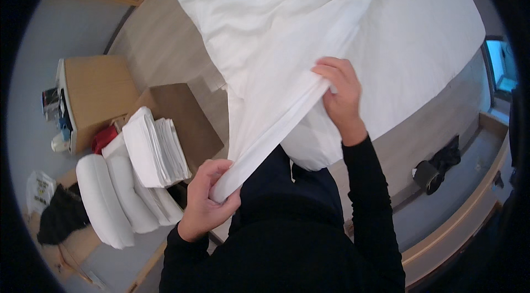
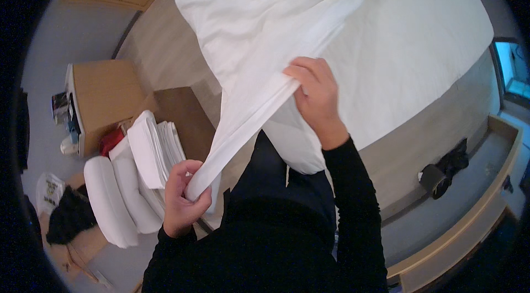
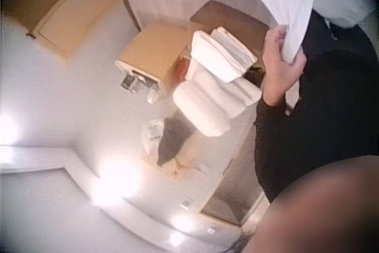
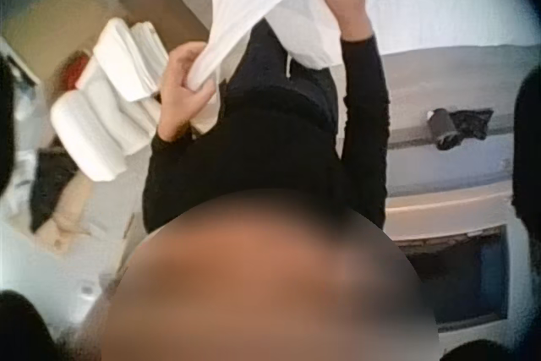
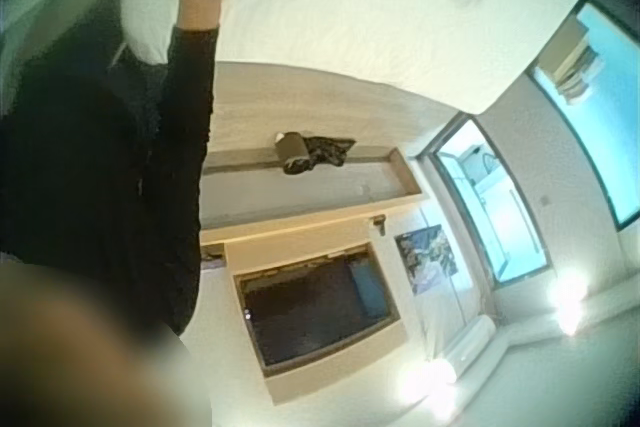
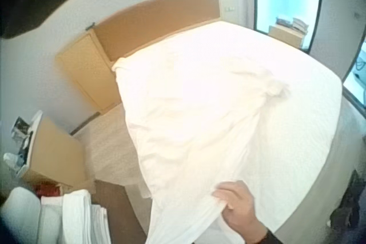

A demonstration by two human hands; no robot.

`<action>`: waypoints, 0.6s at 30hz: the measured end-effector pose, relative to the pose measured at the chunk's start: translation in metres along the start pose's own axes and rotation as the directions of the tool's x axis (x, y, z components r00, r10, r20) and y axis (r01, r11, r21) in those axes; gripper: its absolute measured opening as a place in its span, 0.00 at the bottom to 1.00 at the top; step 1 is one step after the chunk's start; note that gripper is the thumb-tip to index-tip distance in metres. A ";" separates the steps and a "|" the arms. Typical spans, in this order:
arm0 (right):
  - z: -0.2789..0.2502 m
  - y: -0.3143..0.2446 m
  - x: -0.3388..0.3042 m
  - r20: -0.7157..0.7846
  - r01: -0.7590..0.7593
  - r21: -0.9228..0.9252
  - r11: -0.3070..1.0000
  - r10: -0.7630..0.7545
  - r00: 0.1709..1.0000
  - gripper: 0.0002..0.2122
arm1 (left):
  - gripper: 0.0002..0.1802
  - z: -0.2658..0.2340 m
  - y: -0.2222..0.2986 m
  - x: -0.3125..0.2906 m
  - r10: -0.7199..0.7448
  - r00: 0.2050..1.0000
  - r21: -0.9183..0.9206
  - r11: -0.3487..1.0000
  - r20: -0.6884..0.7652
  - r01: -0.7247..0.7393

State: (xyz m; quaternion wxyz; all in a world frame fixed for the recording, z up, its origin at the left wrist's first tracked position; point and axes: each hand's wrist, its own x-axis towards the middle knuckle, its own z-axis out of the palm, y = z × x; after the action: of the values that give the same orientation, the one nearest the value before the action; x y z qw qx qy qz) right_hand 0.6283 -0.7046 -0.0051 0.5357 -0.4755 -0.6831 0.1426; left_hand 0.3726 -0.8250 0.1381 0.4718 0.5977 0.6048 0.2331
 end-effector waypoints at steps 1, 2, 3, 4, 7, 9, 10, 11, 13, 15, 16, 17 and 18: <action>-0.017 -0.005 0.000 0.017 0.010 0.009 1.000 -0.010 1.000 0.16 | 0.27 0.007 0.002 -0.009 0.076 0.996 0.170 0.983 -0.039 -0.068; -0.039 -0.010 0.000 0.034 0.018 0.017 1.000 -0.018 0.999 0.16 | 0.27 0.014 0.004 -0.016 0.151 0.987 0.339 0.933 -0.061 -0.122; -0.059 -0.017 0.000 0.052 0.023 0.023 0.999 -0.024 0.998 0.16 | 0.28 0.020 0.006 -0.023 0.225 0.972 0.497 0.852 -0.065 -0.164; -0.077 -0.024 0.000 0.084 0.043 0.010 0.999 -0.044 0.996 0.16 | 0.28 0.031 0.007 -0.028 0.240 0.964 0.542 0.828 -0.111 -0.144; -0.120 -0.039 -0.003 0.173 0.088 -0.015 0.996 -0.084 0.981 0.15 | 0.23 0.054 0.010 -0.042 0.377 0.916 0.604 0.765 -0.138 -0.223; -0.135 -0.041 -0.003 0.217 0.100 -0.009 0.995 -0.096 0.972 0.15 | 0.18 0.061 0.010 -0.047 0.420 0.900 0.585 0.762 -0.119 -0.278; -0.139 -0.040 -0.001 0.241 0.109 -0.006 0.994 -0.105 0.965 0.15 | 0.16 0.063 0.010 -0.049 0.443 0.890 0.575 0.758 -0.108 -0.308; -0.140 -0.040 0.001 0.256 0.099 0.015 0.995 -0.100 0.961 0.15 | 0.15 0.063 0.010 -0.049 0.429 0.895 0.539 0.786 -0.122 -0.304; -0.138 -0.037 0.009 0.282 0.077 0.049 0.996 -0.088 0.955 0.15 | 0.14 0.060 0.009 -0.049 0.395 0.907 0.462 0.838 -0.146 -0.291; -0.127 -0.038 0.016 0.281 -0.006 0.067 0.998 -0.013 0.960 0.15 | 0.09 0.057 0.009 -0.050 0.283 0.940 0.268 0.936 -0.188 -0.228; -0.120 -0.037 0.021 0.269 -0.036 0.096 0.995 0.009 0.963 0.14 | 0.07 0.056 0.008 -0.050 0.217 0.955 0.160 0.969 -0.203 -0.186; -0.112 -0.037 0.024 0.241 -0.058 0.087 0.995 0.035 0.970 0.14 | 0.05 0.055 0.008 -0.050 0.144 0.963 0.011 0.989 -0.230 -0.146; -0.101 -0.037 0.026 0.202 -0.071 0.099 0.993 0.050 0.978 0.13 | 0.04 0.054 0.008 -0.051 0.066 0.967 -0.145 0.984 -0.247 -0.104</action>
State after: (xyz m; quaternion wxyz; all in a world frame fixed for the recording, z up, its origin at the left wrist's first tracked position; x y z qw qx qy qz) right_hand 0.6983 -0.7343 0.0753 0.4843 -0.4506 -0.7099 0.2417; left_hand 0.4146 -0.8869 0.1356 0.4299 0.5517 0.6111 0.3707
